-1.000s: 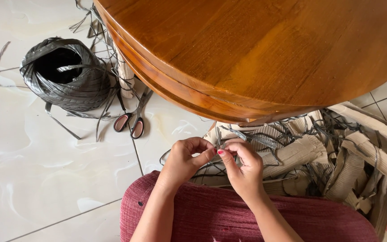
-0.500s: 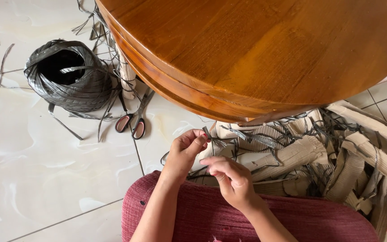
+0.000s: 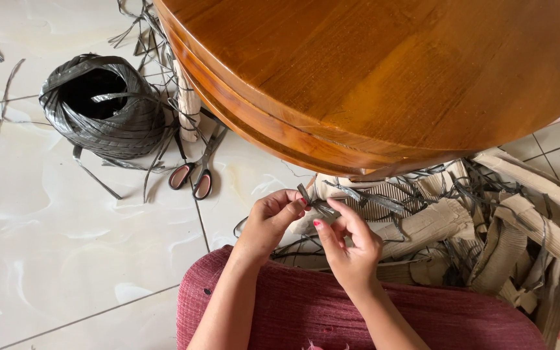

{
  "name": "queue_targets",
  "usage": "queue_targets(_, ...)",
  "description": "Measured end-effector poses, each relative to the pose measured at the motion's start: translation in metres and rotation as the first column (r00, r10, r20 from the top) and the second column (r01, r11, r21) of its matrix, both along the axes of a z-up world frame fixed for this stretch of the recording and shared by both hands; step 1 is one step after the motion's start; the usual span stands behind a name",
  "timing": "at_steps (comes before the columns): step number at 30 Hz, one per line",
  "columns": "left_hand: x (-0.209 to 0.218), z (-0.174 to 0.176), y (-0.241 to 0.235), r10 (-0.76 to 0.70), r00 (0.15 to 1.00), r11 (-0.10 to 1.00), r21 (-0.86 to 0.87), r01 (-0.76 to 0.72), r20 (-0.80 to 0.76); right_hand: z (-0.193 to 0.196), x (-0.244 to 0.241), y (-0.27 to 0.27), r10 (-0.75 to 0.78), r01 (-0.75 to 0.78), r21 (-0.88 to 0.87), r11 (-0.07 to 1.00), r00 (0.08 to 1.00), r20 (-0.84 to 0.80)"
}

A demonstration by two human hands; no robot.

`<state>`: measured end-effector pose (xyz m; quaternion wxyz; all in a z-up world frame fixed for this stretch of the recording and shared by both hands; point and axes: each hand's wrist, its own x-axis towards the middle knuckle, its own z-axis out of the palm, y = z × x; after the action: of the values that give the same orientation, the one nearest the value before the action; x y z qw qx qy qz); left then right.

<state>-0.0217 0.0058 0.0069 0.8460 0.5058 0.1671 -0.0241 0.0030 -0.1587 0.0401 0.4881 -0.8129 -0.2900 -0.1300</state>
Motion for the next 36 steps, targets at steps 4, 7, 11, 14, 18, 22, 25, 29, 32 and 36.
queue_targets(4, 0.000, 0.004, 0.001, -0.016, 1.000, 0.999, 0.034, 0.016, 0.020, 0.014, 0.003, 0.011, 0.021, -0.021, -0.032, 0.999, 1.000, 0.007)
queue_targets(7, 0.000, 0.012, 0.000, -0.039, 0.994, 0.999, 0.003, 0.039, 0.101, 0.025, 0.005, 0.021, 0.057, -0.055, -0.027, 0.998, 0.997, 0.059)
queue_targets(11, 0.002, 0.021, -0.006, 0.038, 0.999, 0.997, 0.063, -0.039, 0.010, 0.026, 0.009, 0.029, 0.089, -0.088, 0.034, 0.996, 0.995, -0.044)
queue_targets(14, 0.002, 0.024, -0.005, 0.034, 0.999, 0.997, 0.067, -0.036, 0.032, 0.011, 0.011, 0.024, 0.081, -0.080, 0.019, 0.997, 0.995, -0.058)
queue_targets(18, 0.004, 0.023, -0.007, 0.031, 0.999, 0.995, 0.094, -0.035, 0.044, 0.003, 0.008, 0.014, 0.100, -0.087, 0.102, 0.991, 0.987, -0.126)
queue_targets(22, 0.003, 0.002, -0.006, 0.024, 0.999, 1.000, 0.008, -0.024, 0.035, -0.015, 0.003, -0.008, 0.179, -0.181, -0.009, 0.983, 0.979, -0.100)
queue_targets(25, 0.007, 0.001, -0.010, 0.069, 0.998, 0.998, 0.000, -0.069, -0.008, -0.021, 0.002, -0.021, 0.169, -0.176, -0.059, 0.983, 0.980, -0.100)
queue_targets(29, 0.014, -0.005, -0.014, 0.159, 0.987, 0.987, -0.011, -0.159, 0.016, -0.033, 0.010, -0.039, 0.215, -0.219, -0.093, 0.971, 0.975, -0.058)
queue_targets(32, 0.019, -0.007, -0.016, 0.195, 0.981, 0.980, -0.030, -0.195, 0.007, -0.041, 0.019, -0.052, 0.250, -0.251, -0.127, 0.960, 0.968, -0.023)
queue_targets(36, 0.026, -0.009, -0.021, 0.229, 0.971, 0.964, -0.155, -0.217, 0.067, -0.048, 0.030, -0.064, 0.261, -0.253, -0.202, 0.946, 0.965, 0.013)
